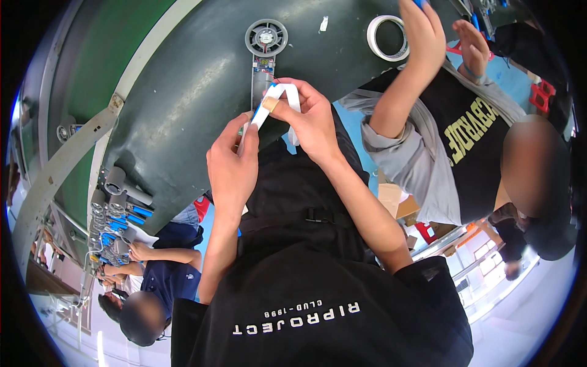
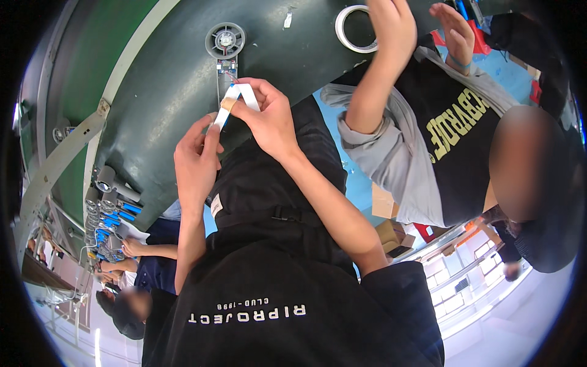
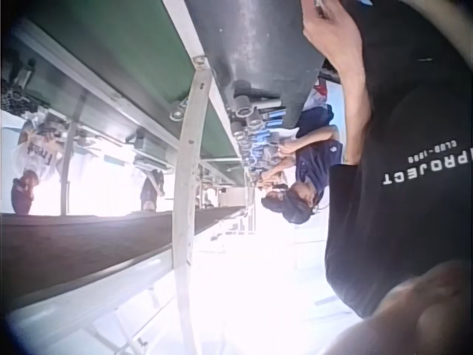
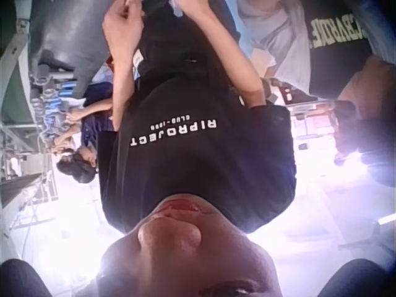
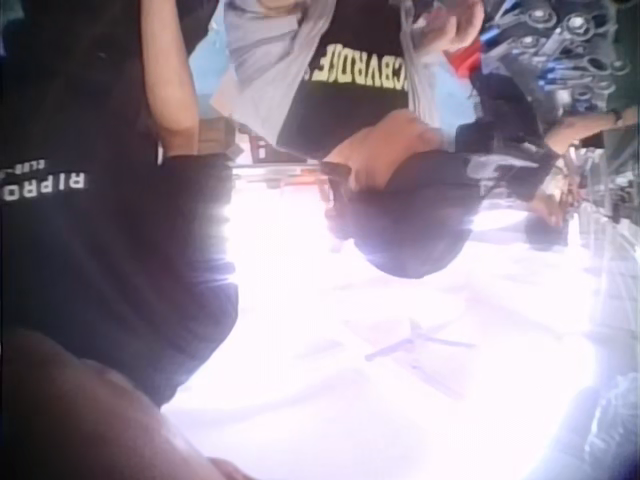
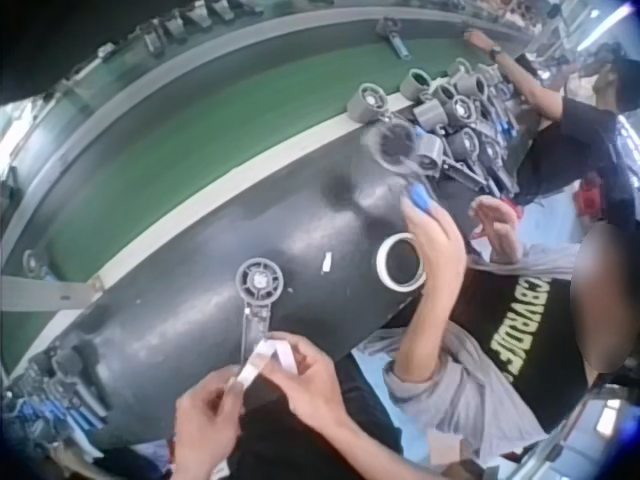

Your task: The recorder assembles components of small electronic fans on a factory production line, including applying tape and connecting motors to housings.

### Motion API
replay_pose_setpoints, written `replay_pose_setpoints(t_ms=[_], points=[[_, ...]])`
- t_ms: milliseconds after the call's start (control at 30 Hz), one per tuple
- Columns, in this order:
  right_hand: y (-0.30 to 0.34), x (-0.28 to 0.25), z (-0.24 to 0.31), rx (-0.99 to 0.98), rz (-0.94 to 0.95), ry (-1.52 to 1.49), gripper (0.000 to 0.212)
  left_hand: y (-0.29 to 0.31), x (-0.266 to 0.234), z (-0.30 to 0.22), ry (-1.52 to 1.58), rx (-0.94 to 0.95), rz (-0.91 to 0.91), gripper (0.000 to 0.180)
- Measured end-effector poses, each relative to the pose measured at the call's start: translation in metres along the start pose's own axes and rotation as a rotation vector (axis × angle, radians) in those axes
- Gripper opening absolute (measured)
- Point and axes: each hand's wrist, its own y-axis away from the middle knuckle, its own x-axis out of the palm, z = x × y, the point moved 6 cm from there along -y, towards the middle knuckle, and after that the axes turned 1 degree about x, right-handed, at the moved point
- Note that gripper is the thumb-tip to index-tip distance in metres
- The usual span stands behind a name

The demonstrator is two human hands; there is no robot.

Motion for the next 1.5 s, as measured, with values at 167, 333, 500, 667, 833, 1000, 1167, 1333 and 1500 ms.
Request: replay_pose_setpoints(t_ms=[167,333,500,667,833,1000,1167,1333,1500], points=[[0.004,0.001,-0.005,-0.097,-0.055,0.07,0.03,-0.002,-0.006,0.002,-0.107,0.147,-0.161,0.028],[0.008,-0.011,-0.011,-0.165,-0.145,0.137,0.022,-0.001,-0.006,-0.007,-0.197,0.101,-0.141,0.03],[0.019,-0.008,0.0,-0.333,-0.064,0.366,0.011,0.0,-0.01,-0.004,-0.169,0.106,-0.161,0.031],[0.028,-0.004,0.009,-0.33,0.105,0.317,0.008,-0.002,-0.012,-0.004,-0.109,0.166,-0.195,0.031],[0.016,-0.015,-0.008,-0.062,-0.091,0.016,0.043,-0.001,-0.013,-0.006,-0.156,0.091,-0.15,0.03],[0.022,-0.013,0.009,-0.22,-0.249,0.304,0.057,0.0,-0.013,-0.006,-0.157,0.096,-0.15,0.032],[0.025,-0.015,-0.008,0.022,-0.154,0.12,0.046,0.003,-0.009,-0.009,-0.227,0.126,-0.127,0.035],[0.022,-0.003,-0.019,0.26,-0.077,-0.015,0.02,0.003,-0.011,-0.009,-0.106,0.128,-0.168,0.03],[0.019,0.007,-0.022,0.249,0.048,0.0,0.033,0.007,-0.01,-0.014,-0.126,0.194,-0.178,0.03]])
